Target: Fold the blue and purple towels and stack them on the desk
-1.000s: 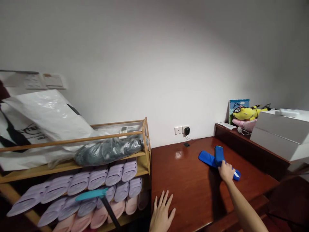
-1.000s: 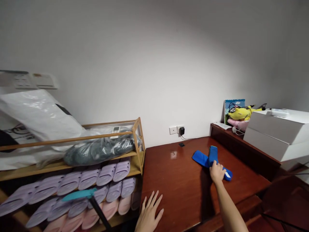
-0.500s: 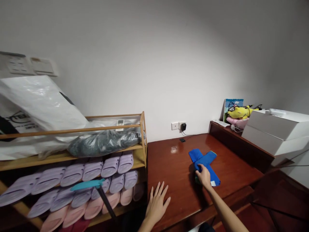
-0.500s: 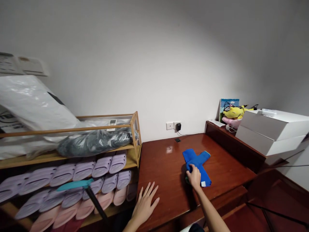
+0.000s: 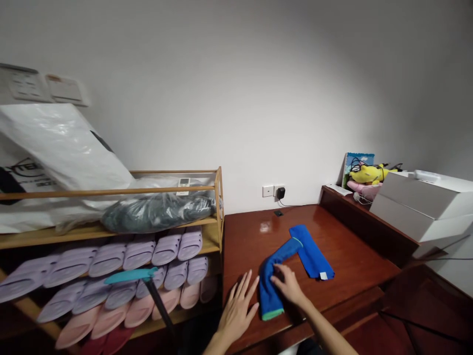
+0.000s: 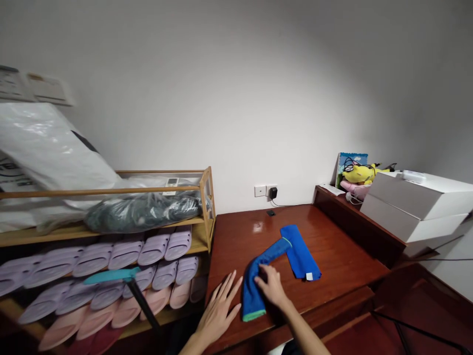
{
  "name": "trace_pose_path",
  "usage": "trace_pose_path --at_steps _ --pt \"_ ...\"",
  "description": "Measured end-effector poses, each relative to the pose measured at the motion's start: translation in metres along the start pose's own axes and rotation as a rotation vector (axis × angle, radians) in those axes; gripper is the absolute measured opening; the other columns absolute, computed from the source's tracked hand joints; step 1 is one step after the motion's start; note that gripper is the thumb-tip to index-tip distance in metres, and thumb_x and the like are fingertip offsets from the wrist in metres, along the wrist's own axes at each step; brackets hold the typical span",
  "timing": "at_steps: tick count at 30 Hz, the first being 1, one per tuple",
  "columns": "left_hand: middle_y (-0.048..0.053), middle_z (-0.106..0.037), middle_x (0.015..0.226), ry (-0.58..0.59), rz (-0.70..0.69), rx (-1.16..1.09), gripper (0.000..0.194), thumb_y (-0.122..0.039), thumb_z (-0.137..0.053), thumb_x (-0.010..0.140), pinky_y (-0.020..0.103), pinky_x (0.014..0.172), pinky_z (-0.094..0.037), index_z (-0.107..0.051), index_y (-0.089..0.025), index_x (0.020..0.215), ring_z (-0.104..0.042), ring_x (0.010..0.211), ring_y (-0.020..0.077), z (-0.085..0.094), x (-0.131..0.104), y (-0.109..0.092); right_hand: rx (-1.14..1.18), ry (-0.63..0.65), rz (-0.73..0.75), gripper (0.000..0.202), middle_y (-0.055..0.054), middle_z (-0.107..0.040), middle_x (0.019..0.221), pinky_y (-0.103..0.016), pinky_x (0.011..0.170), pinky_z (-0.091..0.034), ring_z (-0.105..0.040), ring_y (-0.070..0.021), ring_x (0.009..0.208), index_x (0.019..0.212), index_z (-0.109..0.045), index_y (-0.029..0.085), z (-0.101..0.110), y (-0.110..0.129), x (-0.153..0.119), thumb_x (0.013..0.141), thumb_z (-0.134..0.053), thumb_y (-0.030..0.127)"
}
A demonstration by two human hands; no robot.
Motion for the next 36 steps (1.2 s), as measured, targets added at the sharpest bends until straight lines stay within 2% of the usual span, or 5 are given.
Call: trace_pose_path --at_steps 6,14,22,30,36 --pt "-0.005 -0.010 0.154 0.137 -0.171 -0.041 0.071 -0.016 -0.047 0.077 0.047 0.111 -0.023 -0.026 -0.039 0.140 -0.015 0.140 0.0229 0.008 -0.004 -0.011 -0.235 -0.080 -0.359 0.045 -0.016 -0.039 0.140 -0.058 0.095 -0.029 -0.035 -0.0344 0.126 0.129 -0.046 0.022 0.035 -0.109 0.012 0.086 -0.038 0.031" --pt "0.000 -0.015 0.154 0.193 -0.302 -0.069 0.035 -0.015 -0.052 0.062 0.051 0.113 -0.009 -0.059 -0.022 0.096 -0.013 0.140 0.0247 0.022 0.007 -0.039 -0.465 0.022 -0.372 0.042 -0.012 -0.054 0.123 -0.041 0.079 -0.045 -0.053 -0.0282 0.102 0.126 -0.050 0.026 0.051 -0.165 -0.055 0.087 -0.035 0.029" --pt "0.008 -0.044 0.141 0.207 -0.120 -0.086 0.049 -0.016 -0.051 0.061 0.047 0.111 -0.022 -0.054 -0.020 0.110 -0.021 0.138 0.0233 0.005 0.003 -0.023 -0.578 0.032 -0.366 0.041 -0.015 -0.058 0.105 -0.037 0.071 -0.047 -0.058 -0.0282 0.093 0.122 -0.054 0.020 0.040 -0.143 -0.083 0.083 -0.038 0.025" --pt "0.009 -0.028 0.150 0.258 -0.176 -0.059 0.042 -0.014 -0.052 0.058 0.048 0.112 -0.015 -0.060 -0.020 0.098 -0.014 0.140 0.0252 0.021 -0.011 -0.037 -0.524 -0.050 -0.376 0.045 -0.027 -0.056 0.114 -0.055 0.080 -0.040 -0.055 -0.0378 0.102 0.120 -0.054 0.008 0.072 -0.146 -0.015 0.088 -0.028 0.026" --pt "0.006 -0.058 0.123 0.127 0.258 -0.469 0.036 -0.010 -0.052 0.051 0.038 0.095 -0.038 -0.059 -0.023 0.083 -0.051 0.115 0.0267 0.027 -0.016 -0.002 -0.297 0.076 0.140 0.044 0.000 -0.045 0.140 -0.039 0.101 -0.032 -0.042 -0.0205 0.125 0.129 -0.046 0.037 0.029 -0.033 -0.022 0.086 -0.039 0.033"
Point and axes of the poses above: each hand's wrist, its own x-axis towards the middle knuckle, its own z-axis out of the back of the hand, y = z × x, the point moved 4 cm from there along x, towards the middle knuckle
